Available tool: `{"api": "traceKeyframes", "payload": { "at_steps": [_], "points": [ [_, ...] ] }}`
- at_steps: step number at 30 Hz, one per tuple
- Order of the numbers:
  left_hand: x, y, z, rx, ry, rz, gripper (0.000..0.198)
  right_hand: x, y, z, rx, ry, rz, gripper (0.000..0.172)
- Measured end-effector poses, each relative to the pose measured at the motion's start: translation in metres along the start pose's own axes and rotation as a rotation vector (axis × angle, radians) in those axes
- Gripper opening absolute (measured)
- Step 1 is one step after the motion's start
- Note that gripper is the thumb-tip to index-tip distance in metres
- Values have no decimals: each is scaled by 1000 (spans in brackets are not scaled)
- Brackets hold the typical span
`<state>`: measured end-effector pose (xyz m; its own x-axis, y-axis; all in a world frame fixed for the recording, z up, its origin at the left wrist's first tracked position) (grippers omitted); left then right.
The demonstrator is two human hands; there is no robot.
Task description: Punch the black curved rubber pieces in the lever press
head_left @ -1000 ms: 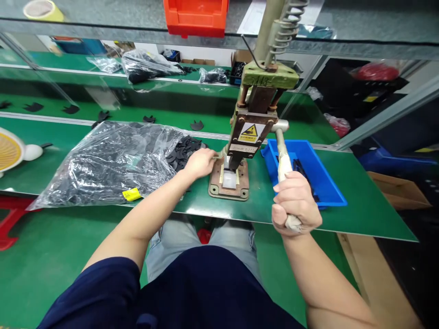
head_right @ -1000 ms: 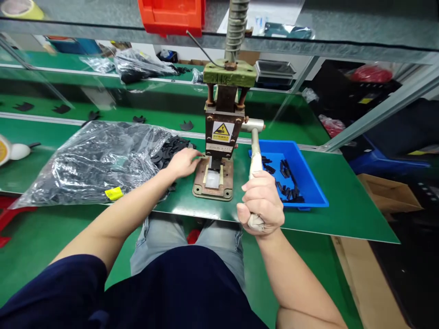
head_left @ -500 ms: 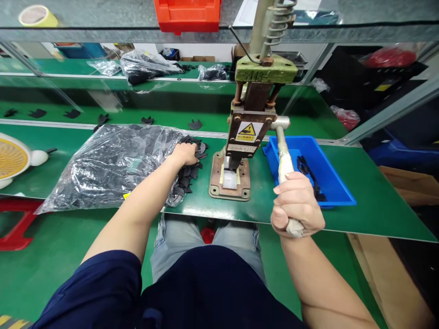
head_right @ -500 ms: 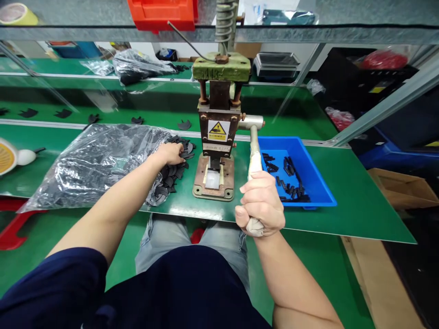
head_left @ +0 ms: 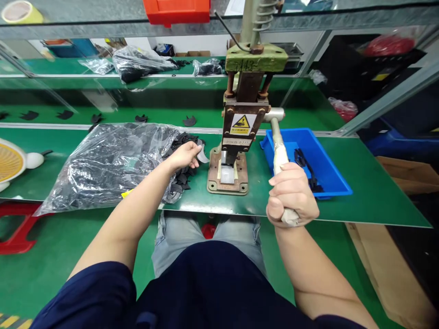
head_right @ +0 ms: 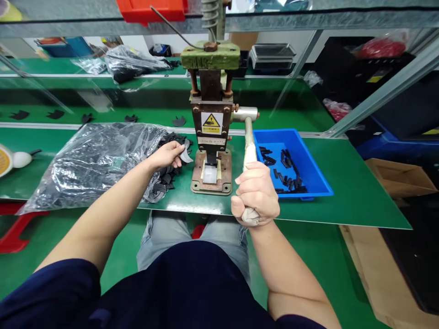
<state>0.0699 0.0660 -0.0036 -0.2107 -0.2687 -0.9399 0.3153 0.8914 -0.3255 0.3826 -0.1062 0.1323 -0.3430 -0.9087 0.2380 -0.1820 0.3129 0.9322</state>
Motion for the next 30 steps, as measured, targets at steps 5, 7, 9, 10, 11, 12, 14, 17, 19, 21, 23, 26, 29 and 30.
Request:
{"api": "traceKeyframes", "payload": {
  "at_steps": [5, 7, 9, 10, 11, 12, 14, 17, 19, 21, 23, 26, 29, 30],
  "points": [
    [7, -3, 44, 115, -215, 49, 34, 2, 0, 1, -14, 9, 3, 23],
    [8, -1, 55, 139, -204, 34, 34, 3, 1, 1, -21, 15, 0, 24],
    [8, 2, 63, 147, -162, 11, 33, 3, 2, 1, -24, 11, 6, 25],
    [7, 4, 66, 151, -137, -3, 32, 3, 2, 1, -22, 5, 10, 25],
    [7, 6, 69, 157, -115, -19, 32, 3, 2, 1, -20, -3, 13, 25],
    [6, 8, 73, 166, -96, -37, 32, 3, 2, 1, -16, -11, 15, 25],
    [6, 11, 79, 186, -63, -71, 34, 3, 2, 1, -8, -21, 12, 26],
    [4, 15, 85, 191, -21, -91, 36, 2, 1, 1, -9, -14, 2, 26],
    [3, 17, 88, 188, 14, -87, 36, 2, 1, 1, -11, -1, -6, 26],
    [2, 20, 89, 193, 54, -85, 35, 2, 0, 2, -15, 16, -12, 25],
    [3, 23, 90, 206, 93, -99, 33, 2, 0, 1, -22, 34, -25, 24],
    [4, 27, 91, 228, 134, -132, 26, 2, 0, 2, -21, 45, -40, 23],
    [3, 32, 92, 228, 149, -173, 21, 2, 0, 1, -29, 33, -31, 24],
    [2, 34, 92, 227, 152, -184, 21, 2, 0, 1, -31, 26, -27, 25]
  ]
}}
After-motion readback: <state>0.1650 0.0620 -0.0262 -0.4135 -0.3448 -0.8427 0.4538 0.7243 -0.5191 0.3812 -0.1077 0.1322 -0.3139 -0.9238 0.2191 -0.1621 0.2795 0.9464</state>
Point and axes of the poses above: each hand's wrist, its own y-axis towards the middle knuckle, its own z-axis out of the palm, x = y × z, the point moved 7 cm from there along y, towards the middle knuckle, and after that the axes turned 13 degrees about x, right-handed, at the moved point
